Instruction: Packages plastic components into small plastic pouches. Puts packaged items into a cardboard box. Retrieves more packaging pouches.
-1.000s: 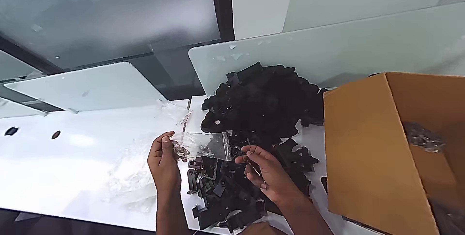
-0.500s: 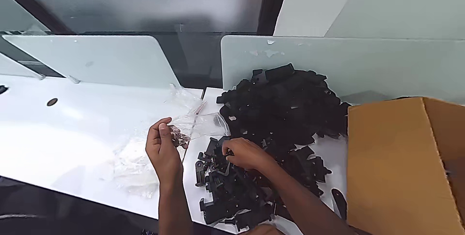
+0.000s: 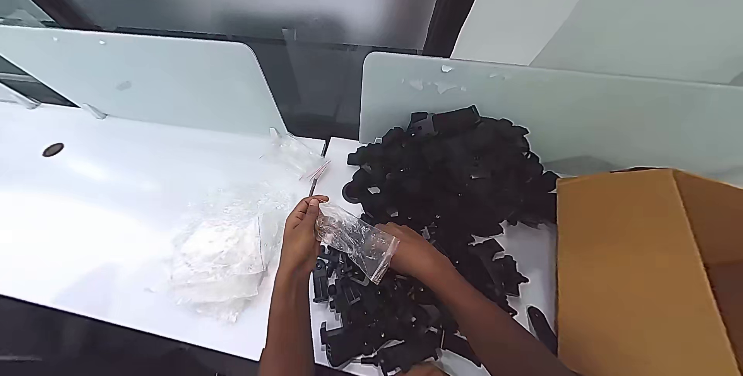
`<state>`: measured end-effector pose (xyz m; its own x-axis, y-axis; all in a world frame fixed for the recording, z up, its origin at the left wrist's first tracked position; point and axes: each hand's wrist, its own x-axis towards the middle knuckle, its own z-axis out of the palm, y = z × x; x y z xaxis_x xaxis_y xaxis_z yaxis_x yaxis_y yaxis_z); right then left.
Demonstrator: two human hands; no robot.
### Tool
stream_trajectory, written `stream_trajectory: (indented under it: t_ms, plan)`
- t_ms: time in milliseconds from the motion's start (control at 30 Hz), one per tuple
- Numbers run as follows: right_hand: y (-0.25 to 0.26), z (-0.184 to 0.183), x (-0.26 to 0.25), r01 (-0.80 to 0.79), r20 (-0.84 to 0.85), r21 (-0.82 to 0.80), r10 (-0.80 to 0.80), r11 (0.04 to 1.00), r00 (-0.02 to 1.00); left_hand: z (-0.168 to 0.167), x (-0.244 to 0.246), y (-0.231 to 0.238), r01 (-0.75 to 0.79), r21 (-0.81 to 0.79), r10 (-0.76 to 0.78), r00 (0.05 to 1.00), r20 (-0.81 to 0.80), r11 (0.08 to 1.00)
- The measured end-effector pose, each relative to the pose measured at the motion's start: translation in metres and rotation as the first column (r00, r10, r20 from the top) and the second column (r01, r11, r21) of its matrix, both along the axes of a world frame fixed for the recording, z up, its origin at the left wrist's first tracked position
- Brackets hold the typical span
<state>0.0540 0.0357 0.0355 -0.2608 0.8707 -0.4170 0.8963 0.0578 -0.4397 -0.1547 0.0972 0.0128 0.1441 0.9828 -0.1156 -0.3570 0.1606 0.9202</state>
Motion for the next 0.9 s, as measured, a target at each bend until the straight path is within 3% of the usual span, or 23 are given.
stream_trajectory:
  t_ms: [133,233,300,333,367,400,433,467,500,533,600,700,767,900]
  plan:
    - [-0.002,0.004,0.005,0.009,-0.014,-0.031,-0.010,0.999,1.000,-0.015,0.005,0.004,0.016,-0.119,0.000,0.991,0.134,0.993]
    - [-0.008,0.008,0.013,0.009,-0.076,0.025,-0.007,1.000,0.997,-0.019,0.005,0.006,-0.002,-0.153,0.023,0.990,0.141,0.988]
    - [-0.016,0.009,0.016,0.137,-0.211,0.064,-0.121,0.988,0.970,-0.022,0.003,0.006,-0.007,-0.140,0.025,0.991,0.131,0.990]
    - [-0.021,0.008,0.015,0.268,-0.339,0.045,-0.238,0.962,0.910,-0.024,0.002,0.008,-0.011,-0.131,0.026,0.993,0.118,0.991]
    - [-0.024,0.008,0.013,0.409,-0.493,-0.062,-0.384,0.910,0.780,-0.026,0.000,0.009,-0.018,-0.118,0.029,0.996,0.090,0.993]
    - [-0.026,0.010,0.008,0.501,-0.633,-0.241,-0.525,0.832,0.568,-0.028,-0.002,0.010,-0.029,-0.097,0.033,0.999,0.040,0.995]
    - [-0.026,0.013,0.003,0.529,-0.704,-0.414,-0.629,0.741,0.330,-0.031,-0.004,0.013,-0.042,-0.061,0.040,0.999,-0.027,0.997]
    - [-0.025,0.015,-0.002,0.525,-0.718,-0.518,-0.677,0.675,0.162,-0.033,-0.007,0.016,-0.046,-0.015,0.044,0.994,-0.095,0.999]
    - [-0.022,0.015,-0.006,0.528,-0.721,-0.547,-0.687,0.649,0.097,-0.033,-0.008,0.019,-0.047,0.024,0.050,0.986,-0.158,0.999]
    - [-0.017,0.012,-0.010,0.547,-0.736,-0.518,-0.668,0.658,0.107,-0.031,-0.010,0.024,-0.038,0.052,0.048,0.975,-0.215,0.998]
    - [-0.002,0.002,-0.018,0.604,-0.762,-0.362,-0.599,0.710,0.247,-0.023,-0.015,0.039,0.013,0.103,0.023,0.938,-0.345,0.995]
    - [0.032,-0.005,-0.028,0.607,-0.700,-0.189,-0.539,0.772,0.468,-0.016,-0.029,0.084,0.154,0.190,0.003,0.768,-0.641,0.970]
    - [0.064,-0.008,-0.037,0.577,-0.649,-0.190,-0.543,0.794,0.533,-0.016,-0.036,0.123,0.212,0.260,0.066,0.642,-0.764,0.942]
    - [0.141,-0.026,-0.062,0.600,-0.594,-0.184,-0.574,0.779,0.564,-0.014,-0.047,0.203,0.196,0.360,0.244,0.445,-0.861,0.912]
